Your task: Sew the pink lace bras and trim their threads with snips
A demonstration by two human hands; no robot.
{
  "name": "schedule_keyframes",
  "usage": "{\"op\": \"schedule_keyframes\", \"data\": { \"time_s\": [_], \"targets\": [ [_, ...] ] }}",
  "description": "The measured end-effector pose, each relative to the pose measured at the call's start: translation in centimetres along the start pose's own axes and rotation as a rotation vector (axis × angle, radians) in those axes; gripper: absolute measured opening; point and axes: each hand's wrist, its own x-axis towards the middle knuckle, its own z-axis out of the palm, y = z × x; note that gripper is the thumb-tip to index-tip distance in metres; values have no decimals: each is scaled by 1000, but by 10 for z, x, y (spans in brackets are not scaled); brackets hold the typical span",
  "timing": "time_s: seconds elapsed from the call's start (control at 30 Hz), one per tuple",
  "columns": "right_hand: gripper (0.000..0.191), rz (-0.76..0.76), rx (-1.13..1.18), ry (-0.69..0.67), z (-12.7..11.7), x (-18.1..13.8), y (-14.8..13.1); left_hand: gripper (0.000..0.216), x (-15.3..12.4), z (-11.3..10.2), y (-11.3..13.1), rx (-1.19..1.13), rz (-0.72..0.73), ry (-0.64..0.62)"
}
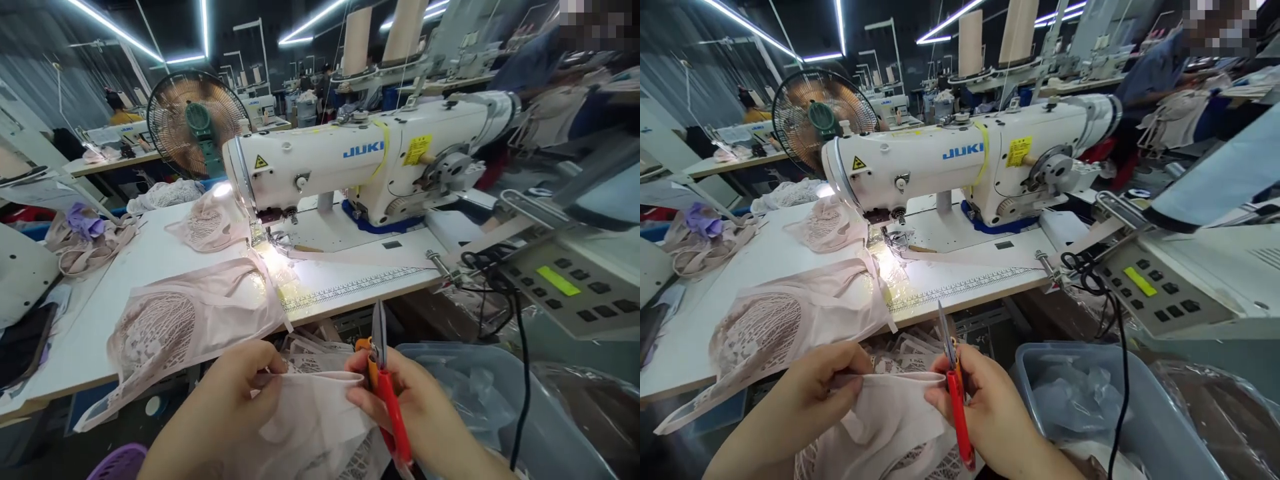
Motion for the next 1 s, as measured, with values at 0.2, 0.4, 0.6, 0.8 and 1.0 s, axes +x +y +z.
{"op": "schedule_keyframes", "data": {
  "time_s": [0.2,0.4,0.6,0.8,1.0],
  "targets": [
    [10,-12,-13,-192,-11,0,0,15,-1,-7,-3,-132,122,-129],
    [11,-24,-51,-229,-10,0,-14,17,-3,-10,-5,47,140,-67],
    [14,22,-18,-260,1,5,-15,21,2,18,26,305,244,23],
    [13,15,45,-226,-2,1,-3,18,16,38,23,63,133,-151],
    [19,-69,-49,-177,-8,-11,13,17,16,41,12,-141,40,-38]
  ]
}}
